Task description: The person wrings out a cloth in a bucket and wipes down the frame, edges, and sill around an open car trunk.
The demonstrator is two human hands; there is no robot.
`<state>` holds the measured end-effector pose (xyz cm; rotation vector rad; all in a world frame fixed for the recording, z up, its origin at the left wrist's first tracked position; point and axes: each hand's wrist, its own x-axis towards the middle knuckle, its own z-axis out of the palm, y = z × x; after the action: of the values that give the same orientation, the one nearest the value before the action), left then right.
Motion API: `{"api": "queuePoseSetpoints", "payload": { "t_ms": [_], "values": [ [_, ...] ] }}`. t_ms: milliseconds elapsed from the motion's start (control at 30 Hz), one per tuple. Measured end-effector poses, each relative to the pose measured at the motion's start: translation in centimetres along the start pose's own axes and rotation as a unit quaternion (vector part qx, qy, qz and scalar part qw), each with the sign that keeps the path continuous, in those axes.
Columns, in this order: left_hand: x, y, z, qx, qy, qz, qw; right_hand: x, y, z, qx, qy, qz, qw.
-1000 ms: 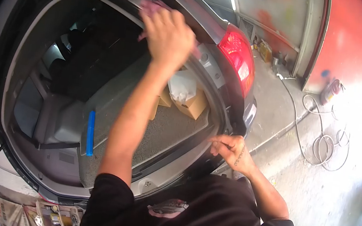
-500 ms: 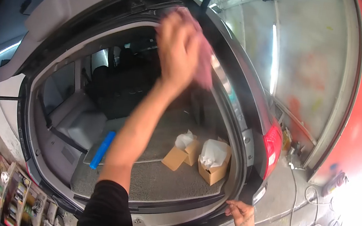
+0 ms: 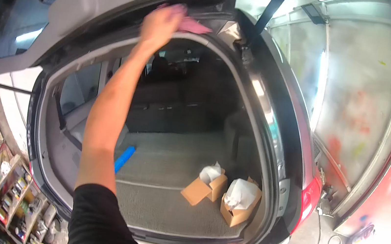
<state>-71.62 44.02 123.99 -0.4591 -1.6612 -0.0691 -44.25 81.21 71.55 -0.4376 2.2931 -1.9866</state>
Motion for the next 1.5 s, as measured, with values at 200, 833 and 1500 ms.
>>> {"api": "queuePoseSetpoints", "payload": {
  "t_ms": [200,833,1500],
  "values": [
    [-1.7,-10.7,-7.7,0.092,0.157,-0.307,0.934,0.4,0.0,-3.0,0.009,0.023,-0.001,1.000],
    [3.0,-14.0,-4.0,-0.380,0.289,-0.413,0.776,-0.3,2.1,-0.9,0.002,-0.015,0.036,0.999],
    [5.6,1.0,-2.7,-0.546,0.241,-0.513,0.617,0.0,-1.1,3.6,-0.110,0.002,-0.021,0.994]
  ]
}}
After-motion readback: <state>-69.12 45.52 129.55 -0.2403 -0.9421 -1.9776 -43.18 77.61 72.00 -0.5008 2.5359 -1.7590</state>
